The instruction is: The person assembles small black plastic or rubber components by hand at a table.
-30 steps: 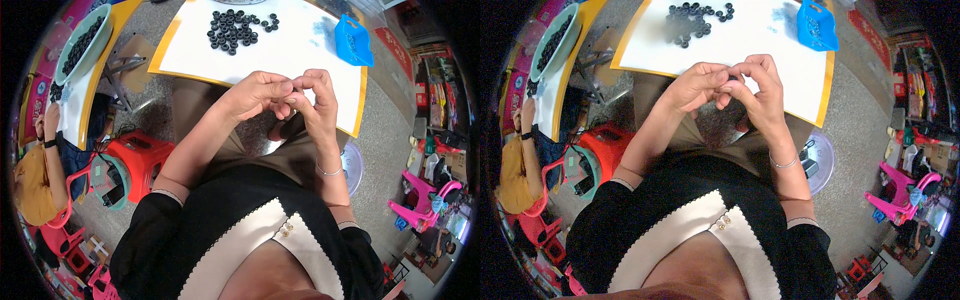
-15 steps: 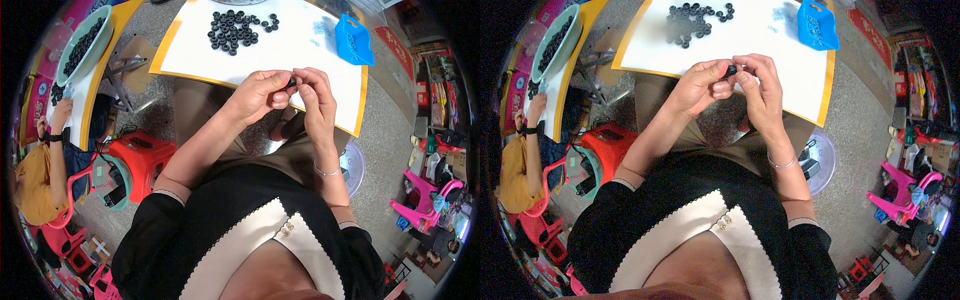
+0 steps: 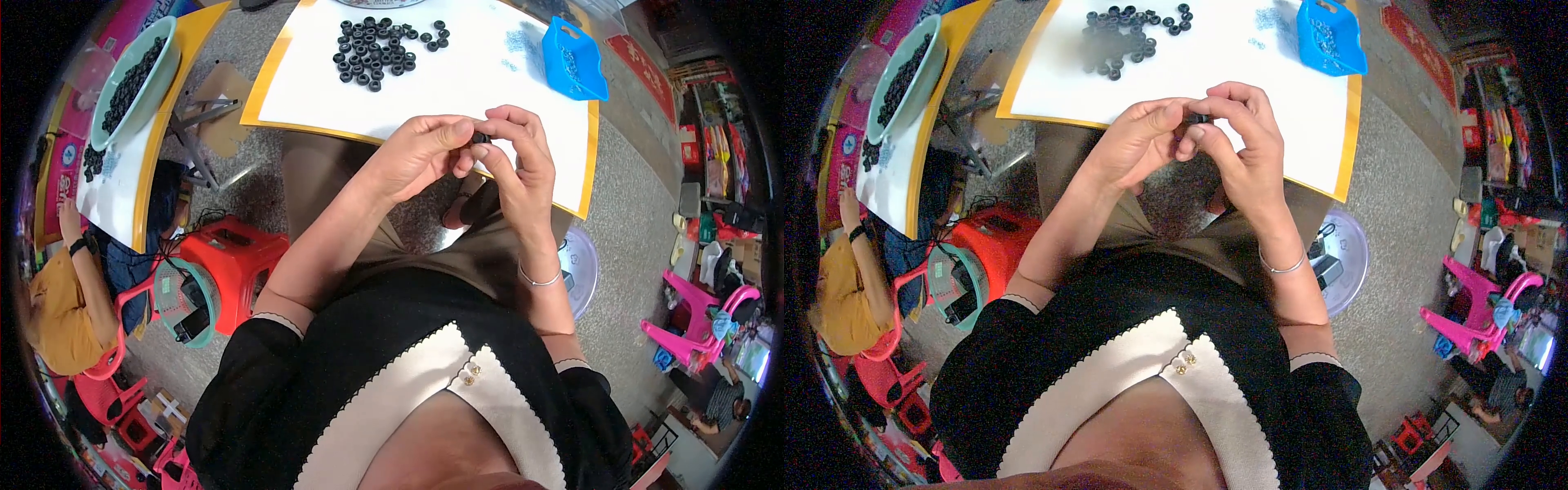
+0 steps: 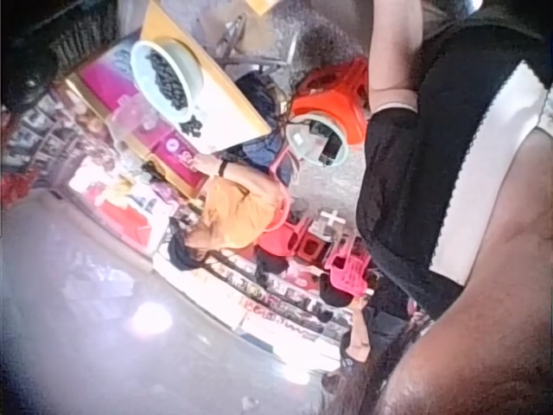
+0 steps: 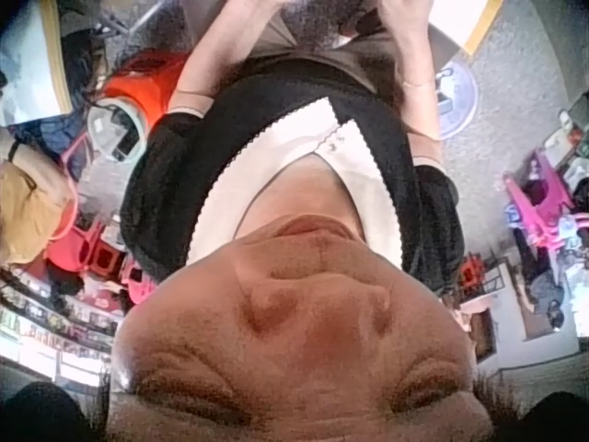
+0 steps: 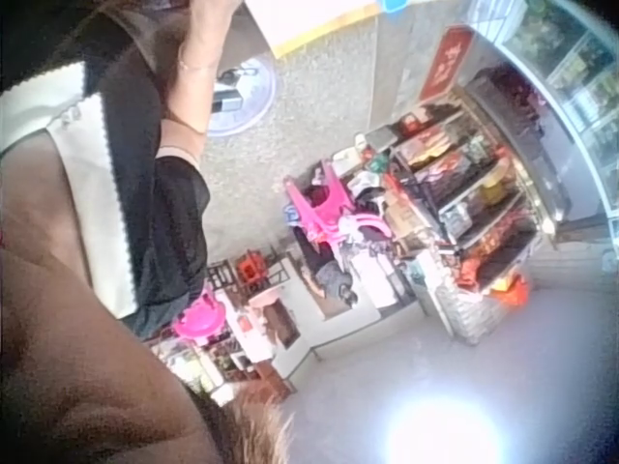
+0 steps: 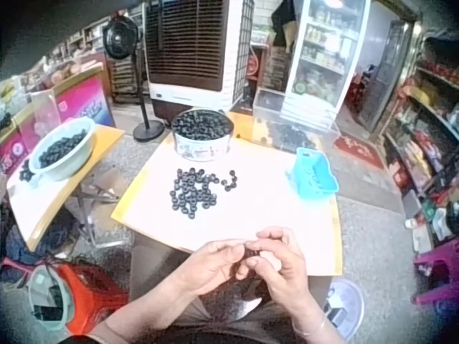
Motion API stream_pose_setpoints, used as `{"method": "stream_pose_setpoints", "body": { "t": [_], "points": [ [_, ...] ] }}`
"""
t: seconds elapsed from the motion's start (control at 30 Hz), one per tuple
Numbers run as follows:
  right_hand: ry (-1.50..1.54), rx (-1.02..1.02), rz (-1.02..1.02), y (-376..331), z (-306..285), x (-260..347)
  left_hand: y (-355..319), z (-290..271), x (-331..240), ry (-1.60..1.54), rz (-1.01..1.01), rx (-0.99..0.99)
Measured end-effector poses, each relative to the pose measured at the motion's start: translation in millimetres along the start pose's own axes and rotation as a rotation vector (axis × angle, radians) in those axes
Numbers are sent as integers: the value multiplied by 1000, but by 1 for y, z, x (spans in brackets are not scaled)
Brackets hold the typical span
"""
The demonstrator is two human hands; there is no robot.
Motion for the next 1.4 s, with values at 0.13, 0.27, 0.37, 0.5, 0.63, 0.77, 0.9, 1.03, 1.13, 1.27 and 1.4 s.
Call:
{"method": "stream_pose_setpoints", "body": {
  "t": [0.13,0.27,0.37,0.5,0.63,0.77,0.9,1.03,1.13,1.27,1.4],
  "points": [
    [97,45,51,-4,4,-1,-3,7,-7,132,2,-25],
    [153,67,81,-3,6,3,-2,7,-9,146,56,-8],
    [269,-12,145,-7,13,-2,-4,13,-8,95,68,-23],
    [96,-88,-24,-7,23,16,-9,16,-1,84,70,-19],
    [137,-210,-20,-15,23,18,-16,22,5,140,83,-107],
    [120,-269,-144,-15,22,23,-21,36,2,172,151,-191],
    [35,-251,-172,-16,21,20,-19,27,4,178,128,-270],
    [269,-161,96,-7,19,12,-11,18,2,0,46,-194],
    [320,-174,169,-6,13,-6,-4,15,-7,-239,59,-66],
    [100,-162,19,-2,6,2,-1,9,-9,-286,45,-58],
    [-157,-144,-115,3,9,17,-1,6,-5,-205,45,-82]
  ]
}}
Point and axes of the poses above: each hand's wrist, its own y-axis towards the middle knuckle, its own z-axis out of the palm, x = y × z, the point moved 7 cm from there along y, towards the middle knuckle, and after that the axes turned 2 degrees about -x, right-handed, at the moved point
